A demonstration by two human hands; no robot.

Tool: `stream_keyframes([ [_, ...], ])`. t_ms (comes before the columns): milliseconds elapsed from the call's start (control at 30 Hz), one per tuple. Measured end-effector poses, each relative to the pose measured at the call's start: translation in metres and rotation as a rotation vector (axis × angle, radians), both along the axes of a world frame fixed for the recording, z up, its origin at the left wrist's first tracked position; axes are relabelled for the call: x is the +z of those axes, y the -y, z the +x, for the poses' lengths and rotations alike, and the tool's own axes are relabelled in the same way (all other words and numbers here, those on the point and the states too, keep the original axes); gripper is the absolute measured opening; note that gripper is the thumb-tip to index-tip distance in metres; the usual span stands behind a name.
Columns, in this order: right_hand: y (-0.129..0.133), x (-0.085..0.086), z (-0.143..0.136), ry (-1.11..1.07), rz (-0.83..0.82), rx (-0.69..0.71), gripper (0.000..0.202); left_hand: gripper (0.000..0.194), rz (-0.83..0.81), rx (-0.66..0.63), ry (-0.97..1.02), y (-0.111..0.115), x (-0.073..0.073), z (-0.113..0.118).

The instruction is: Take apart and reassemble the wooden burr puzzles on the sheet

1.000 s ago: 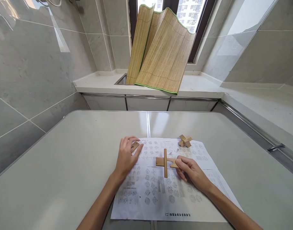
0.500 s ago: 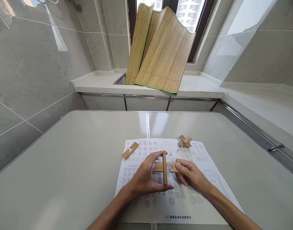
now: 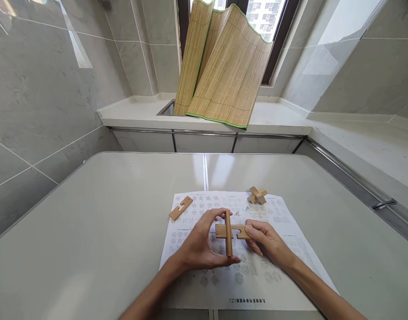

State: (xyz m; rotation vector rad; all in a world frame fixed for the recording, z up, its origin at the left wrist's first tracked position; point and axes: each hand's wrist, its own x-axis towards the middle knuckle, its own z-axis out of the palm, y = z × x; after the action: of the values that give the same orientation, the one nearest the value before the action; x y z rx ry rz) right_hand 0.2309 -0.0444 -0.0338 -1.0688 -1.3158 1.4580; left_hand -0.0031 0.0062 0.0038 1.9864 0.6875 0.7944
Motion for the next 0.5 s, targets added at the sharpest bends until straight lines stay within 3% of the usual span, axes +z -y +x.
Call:
stream_keyframes([
  [333,-0.0016,-0.0031,0.0003,-0.036,0.014,-0.077,0.051,0.084,0.026,0.066,-0.005,-0.0014,0.0067,-0.0003],
  [500,-0.0025,-0.0045,0.0012,-0.119,-0.023,-0.101,0.049,0.084,0.020,0.014,-0.002,-0.0035,0.0073,-0.0025],
])
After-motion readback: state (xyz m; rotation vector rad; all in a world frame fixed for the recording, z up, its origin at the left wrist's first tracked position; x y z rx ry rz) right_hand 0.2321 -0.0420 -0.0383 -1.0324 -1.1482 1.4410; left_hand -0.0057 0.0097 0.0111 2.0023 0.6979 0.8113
